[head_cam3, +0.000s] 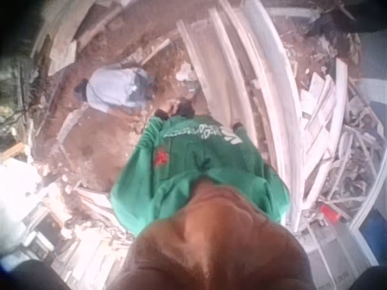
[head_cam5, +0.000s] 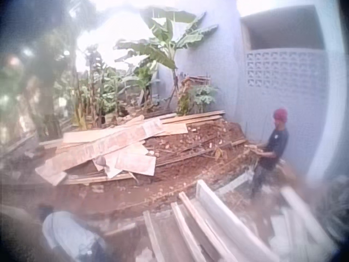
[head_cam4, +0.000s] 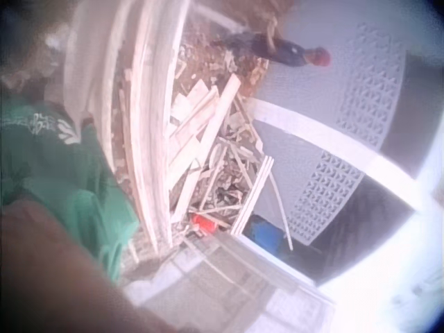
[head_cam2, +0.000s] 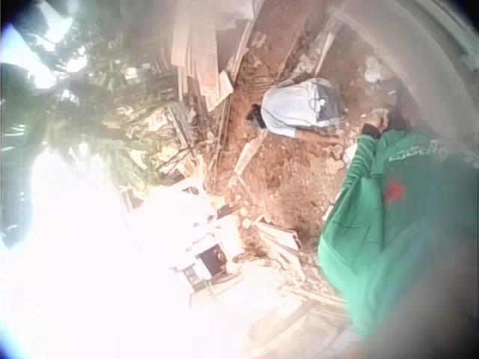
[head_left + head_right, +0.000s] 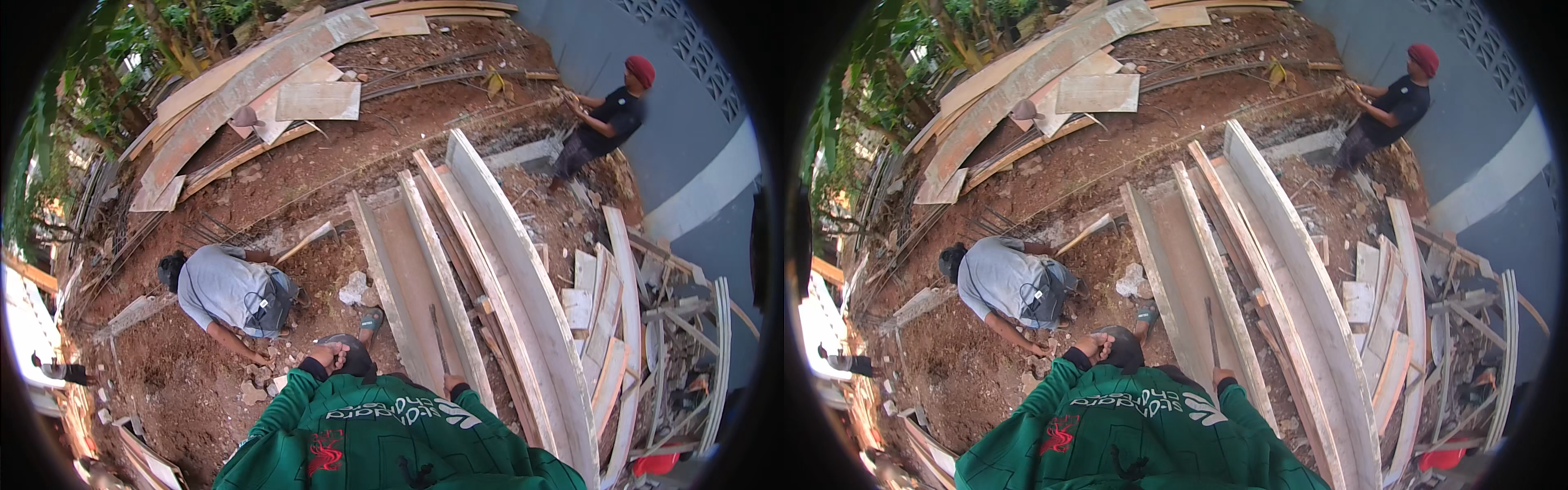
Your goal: The person places a long metal rod into a wooden formwork structure, then uses a hammer to drive nails into a wooden plank to secure it. The work occurs on a construction site with other workers visible in the background.
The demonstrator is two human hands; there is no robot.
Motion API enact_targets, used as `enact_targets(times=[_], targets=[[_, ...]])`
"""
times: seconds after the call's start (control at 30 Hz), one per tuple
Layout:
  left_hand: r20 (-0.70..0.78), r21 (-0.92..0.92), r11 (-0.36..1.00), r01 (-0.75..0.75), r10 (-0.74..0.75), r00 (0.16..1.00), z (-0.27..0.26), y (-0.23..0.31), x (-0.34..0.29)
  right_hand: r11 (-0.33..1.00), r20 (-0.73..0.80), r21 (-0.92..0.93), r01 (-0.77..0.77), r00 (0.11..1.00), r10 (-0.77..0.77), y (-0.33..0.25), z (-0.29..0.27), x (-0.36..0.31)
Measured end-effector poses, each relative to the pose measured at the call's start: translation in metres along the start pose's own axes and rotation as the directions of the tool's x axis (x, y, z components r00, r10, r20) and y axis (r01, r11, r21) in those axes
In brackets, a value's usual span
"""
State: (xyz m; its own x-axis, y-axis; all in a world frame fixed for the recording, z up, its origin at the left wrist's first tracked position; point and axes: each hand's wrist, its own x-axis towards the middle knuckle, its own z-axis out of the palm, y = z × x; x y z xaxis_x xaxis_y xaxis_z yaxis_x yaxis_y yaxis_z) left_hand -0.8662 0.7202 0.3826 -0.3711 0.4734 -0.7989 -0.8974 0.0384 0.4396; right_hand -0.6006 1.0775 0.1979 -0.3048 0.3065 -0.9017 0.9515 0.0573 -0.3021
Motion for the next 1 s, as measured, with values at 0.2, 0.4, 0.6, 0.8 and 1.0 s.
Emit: enact_targets(times=[0.2,0.4,0.6,0.8,1.0], targets=[[0.017,0.321,0.945,0.064,-0.074,0.997,0.018,0.018,-0.009,0.998,-0.197,-0.064,0.003,0.980,-0.015,-0.014,0.028,-0.119],[0.050,0.379,0.885,0.269,-0.310,0.949,0.031,0.022,0.051,0.999,-0.272,-0.002,0.051,0.961,-0.050,0.080,0.073,-0.213],[0.140,0.401,0.873,0.278,-0.358,0.923,0.046,0.006,0.110,0.976,-0.415,0.177,-0.126,0.890,0.190,0.067,0.115,-0.337],[0.157,0.531,0.762,0.370,-0.517,0.841,0.061,-0.014,0.148,0.864,-0.387,0.431,-0.258,0.813,0.436,0.051,0.170,-0.390],[0.071,0.561,0.718,0.413,-0.538,0.840,0.057,-0.023,0.166,0.819,-0.465,0.566,-0.095,0.783,0.413,0.044,0.219,-0.404]])
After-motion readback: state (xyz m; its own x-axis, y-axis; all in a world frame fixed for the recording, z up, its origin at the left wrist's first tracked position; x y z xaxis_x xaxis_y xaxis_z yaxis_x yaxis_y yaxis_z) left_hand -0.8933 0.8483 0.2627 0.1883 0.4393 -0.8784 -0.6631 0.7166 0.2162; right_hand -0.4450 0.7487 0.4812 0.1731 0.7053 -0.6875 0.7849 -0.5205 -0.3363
